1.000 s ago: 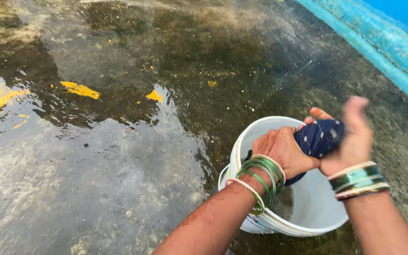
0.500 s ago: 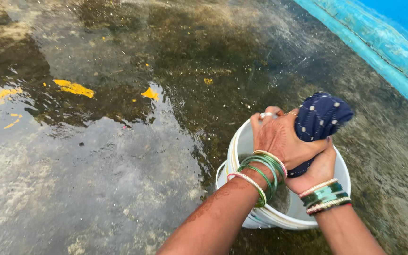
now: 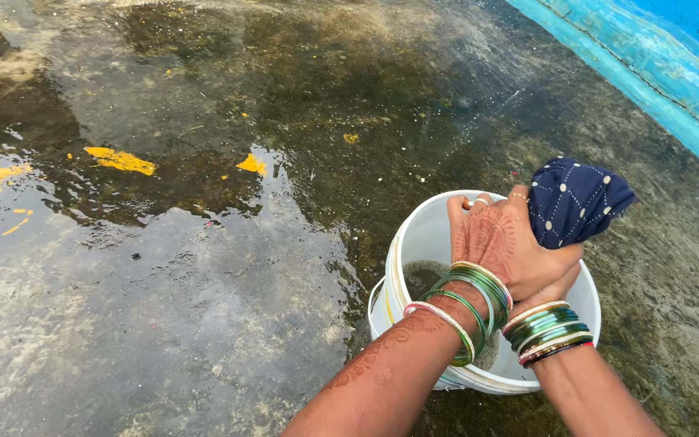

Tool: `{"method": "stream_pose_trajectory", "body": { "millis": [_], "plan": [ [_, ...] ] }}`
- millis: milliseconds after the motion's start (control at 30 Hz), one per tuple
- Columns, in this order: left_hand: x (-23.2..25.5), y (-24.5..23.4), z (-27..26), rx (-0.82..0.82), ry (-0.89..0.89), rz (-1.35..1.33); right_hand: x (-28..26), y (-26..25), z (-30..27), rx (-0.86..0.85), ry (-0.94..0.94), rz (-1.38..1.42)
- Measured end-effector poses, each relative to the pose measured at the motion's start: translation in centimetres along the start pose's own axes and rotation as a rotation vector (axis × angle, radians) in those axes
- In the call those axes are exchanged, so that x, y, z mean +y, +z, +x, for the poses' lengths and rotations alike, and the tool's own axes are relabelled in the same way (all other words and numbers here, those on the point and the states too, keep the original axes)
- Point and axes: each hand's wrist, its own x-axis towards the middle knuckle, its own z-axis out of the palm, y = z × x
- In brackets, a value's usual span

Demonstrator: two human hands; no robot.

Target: The person washes a piece of dark fabric by hand, scrubbing it against a wet concrete surface and dipping it into a bucket of water before wringing it out.

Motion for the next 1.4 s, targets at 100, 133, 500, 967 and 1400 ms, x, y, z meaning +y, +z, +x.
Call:
{"method": "stream_pose_trajectory", "body": {
  "millis": [100, 133, 500, 967, 1400],
  "plan": [
    [0.1, 0.5, 0.1, 0.000, -0.013, -0.017, -0.3, -0.3, -0.1, 0.010, -0.009, 0.005],
    [-0.2, 0.4, 0.2, 0.002, -0.021, -0.015, -0.3, 0.0, 0.0, 0.006, -0.012, 0.009],
    [-1.7, -1.4, 1.3, -0.100, 0.155, 0.346, -0.1, 1.4, -1.1, 0.120, 0.141, 0.017],
    [-9.3, -1.6, 1.4, -0.234, -0.096, 0.599, 0.6, 2.0, -0.1, 0.195, 0.237, -0.070],
    [-22.4, -13.2, 0.5, 0.254, -0.427, 0.619, 0.8, 15.6, 0.6, -0.132, 0.151, -0.172]
  ]
}}
